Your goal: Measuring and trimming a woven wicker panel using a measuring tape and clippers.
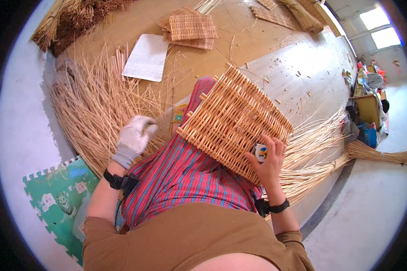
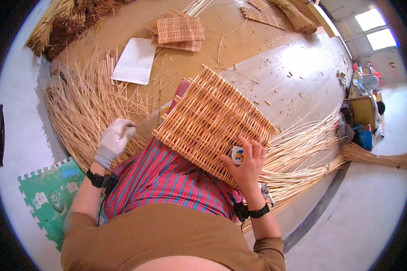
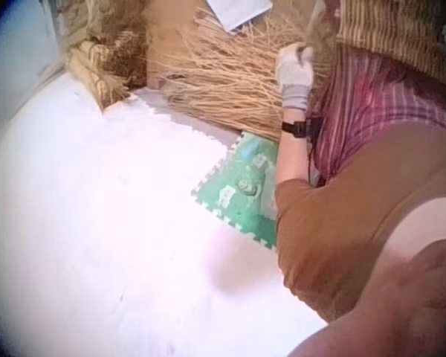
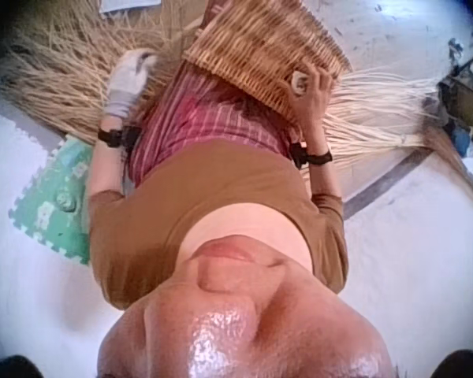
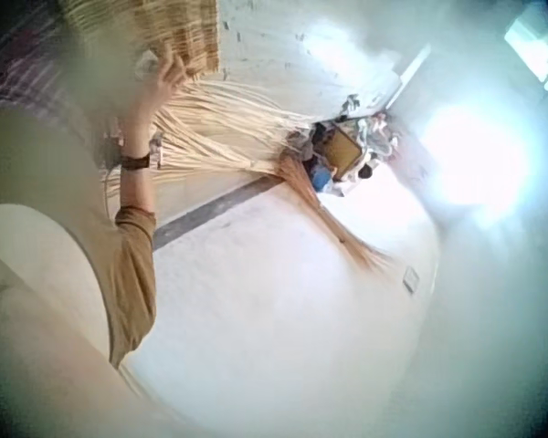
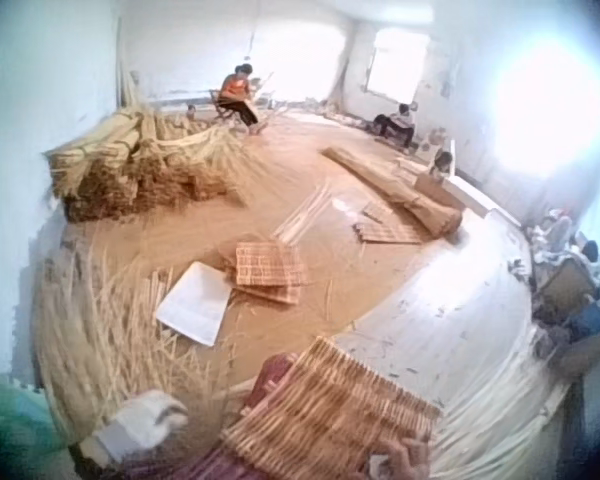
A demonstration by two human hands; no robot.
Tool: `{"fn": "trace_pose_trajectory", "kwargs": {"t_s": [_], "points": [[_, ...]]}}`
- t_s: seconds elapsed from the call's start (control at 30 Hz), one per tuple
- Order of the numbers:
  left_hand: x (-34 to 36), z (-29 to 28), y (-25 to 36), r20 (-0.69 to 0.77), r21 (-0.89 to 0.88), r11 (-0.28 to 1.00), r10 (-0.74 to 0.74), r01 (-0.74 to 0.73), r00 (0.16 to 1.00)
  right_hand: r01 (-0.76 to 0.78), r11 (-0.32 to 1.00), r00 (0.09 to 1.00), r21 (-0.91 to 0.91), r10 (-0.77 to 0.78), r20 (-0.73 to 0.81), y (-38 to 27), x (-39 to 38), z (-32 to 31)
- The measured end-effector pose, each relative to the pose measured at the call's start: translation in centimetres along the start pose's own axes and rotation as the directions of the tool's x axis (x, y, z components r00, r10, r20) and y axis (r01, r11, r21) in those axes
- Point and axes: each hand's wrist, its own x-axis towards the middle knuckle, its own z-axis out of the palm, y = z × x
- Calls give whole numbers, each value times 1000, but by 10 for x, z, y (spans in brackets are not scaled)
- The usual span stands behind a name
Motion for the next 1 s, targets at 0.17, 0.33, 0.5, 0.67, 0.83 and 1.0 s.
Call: {"fn": "trace_pose_trajectory", "kwargs": {"t_s": [0.17, 0.33, 0.5, 0.67, 0.83, 1.0], "points": [[27, 10, 79, 117, 131, 888, 429, -442, 896, 45, 997, 998, -56, -47, -32, 6, -9, 17], [33, 25, 71, 121, 282, 802, 514, -526, 849, 73, 990, 992, -119, -84, -90, 6, -6, 23], [22, 29, 70, 72, 62, 897, 434, -438, 898, 62, 995, 991, -73, -70, -114, 7, -4, 24], [24, 33, 63, 201, -76, 949, 315, -306, 927, 56, 996, 993, -67, -62, -98, 4, -6, 22], [29, 31, 71, 270, 157, 927, 291, -340, 918, 90, 992, 990, -91, -99, -105, 2, -5, 24], [33, 31, 82, 382, 283, 890, 237, -357, 893, 128, 985, 982, -118, -142, -121, 16, 5, 25]]}}
